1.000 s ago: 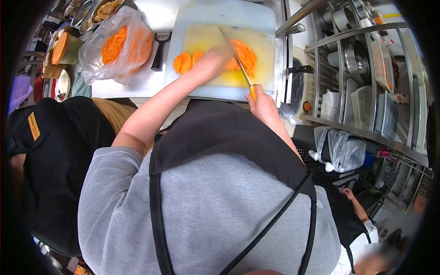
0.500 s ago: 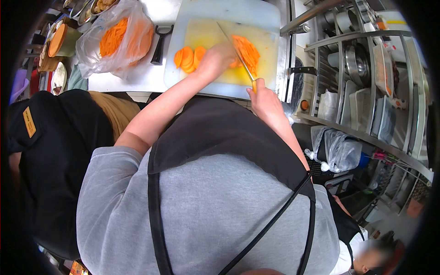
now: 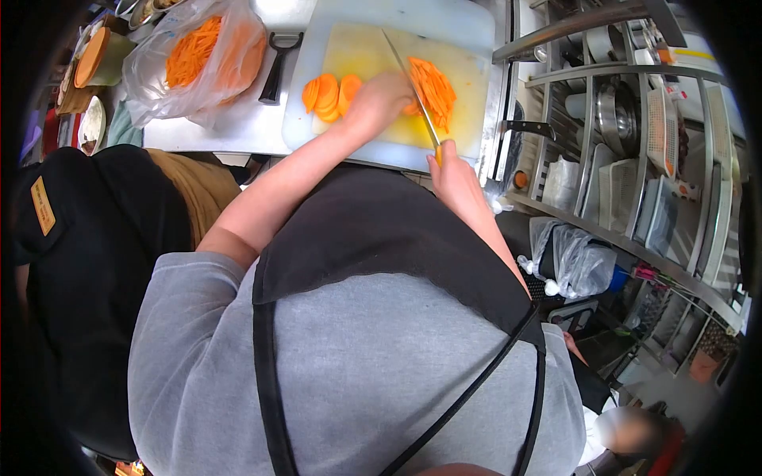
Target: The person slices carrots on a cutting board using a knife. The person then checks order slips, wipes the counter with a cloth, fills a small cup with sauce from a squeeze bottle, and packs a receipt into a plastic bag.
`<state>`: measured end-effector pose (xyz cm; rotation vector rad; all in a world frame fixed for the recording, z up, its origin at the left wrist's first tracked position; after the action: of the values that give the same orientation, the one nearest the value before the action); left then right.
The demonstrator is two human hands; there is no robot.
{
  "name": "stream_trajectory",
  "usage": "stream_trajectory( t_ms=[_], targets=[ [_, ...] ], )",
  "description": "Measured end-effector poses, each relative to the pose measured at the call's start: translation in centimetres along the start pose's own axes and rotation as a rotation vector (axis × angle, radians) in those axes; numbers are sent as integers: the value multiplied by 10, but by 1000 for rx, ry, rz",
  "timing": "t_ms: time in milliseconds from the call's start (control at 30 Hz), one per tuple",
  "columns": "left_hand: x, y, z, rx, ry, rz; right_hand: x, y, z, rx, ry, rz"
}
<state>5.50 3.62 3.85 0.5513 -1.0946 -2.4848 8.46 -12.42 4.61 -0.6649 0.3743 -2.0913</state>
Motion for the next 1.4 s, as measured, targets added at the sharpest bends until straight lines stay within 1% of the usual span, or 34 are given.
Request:
stream_trajectory(
  t_ms=[67, 133, 167, 233, 333, 367, 433, 567, 667, 733, 1033, 1233, 1367, 1400],
  targets=[
    [2, 0, 1, 28, 31, -8, -18, 4, -7, -16, 24, 33],
    [1, -1, 3, 19, 28, 4, -35, -1, -4, -16, 129, 131],
    [1, -2, 3, 19, 31, 1, -39, -1, -5, -14, 132, 132],
    [2, -5, 1, 41, 38, 5, -42, -2, -2, 59, 107, 74],
    [3, -9, 1, 66, 62, -9, -27, -10, 16, 82, 58, 63],
    [4, -9, 1, 67, 62, -8, -20, -14, 21, 82, 57, 64],
    [5, -6, 2, 42, 77, 0, -6, -17, 23, 84, -24, 13],
    [5, -7, 0, 32, 65, -2, 3, -23, 21, 74, -54, 5],
    [4, -5, -1, -8, 43, 10, 1, -22, 18, 88, -51, 5],
    [4, -4, 0, -1, 49, 10, -6, -21, 18, 83, 9, 42],
    [3, -5, -1, 27, 70, 10, -49, 3, -7, 68, 118, 95],
    [4, -9, 0, 37, 43, 6, -60, -4, 15, 94, 87, 102],
    [5, -2, 4, 59, 76, -12, -53, -2, 7, 67, 71, 79],
    [5, 0, 3, 37, 70, -56, -49, -4, 6, 65, 82, 74]
  ],
)
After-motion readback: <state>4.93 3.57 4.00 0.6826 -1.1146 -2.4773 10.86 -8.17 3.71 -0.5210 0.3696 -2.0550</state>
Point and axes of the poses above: each hand's wrist, its own x-axis away from the middle knuckle, its own z-axis out of the back of the hand, y = z × x, the point moved 7 cm from there along -x, towards the middle knuckle, and after that the axes turned 12 degrees about z, right-handed, at the moved point
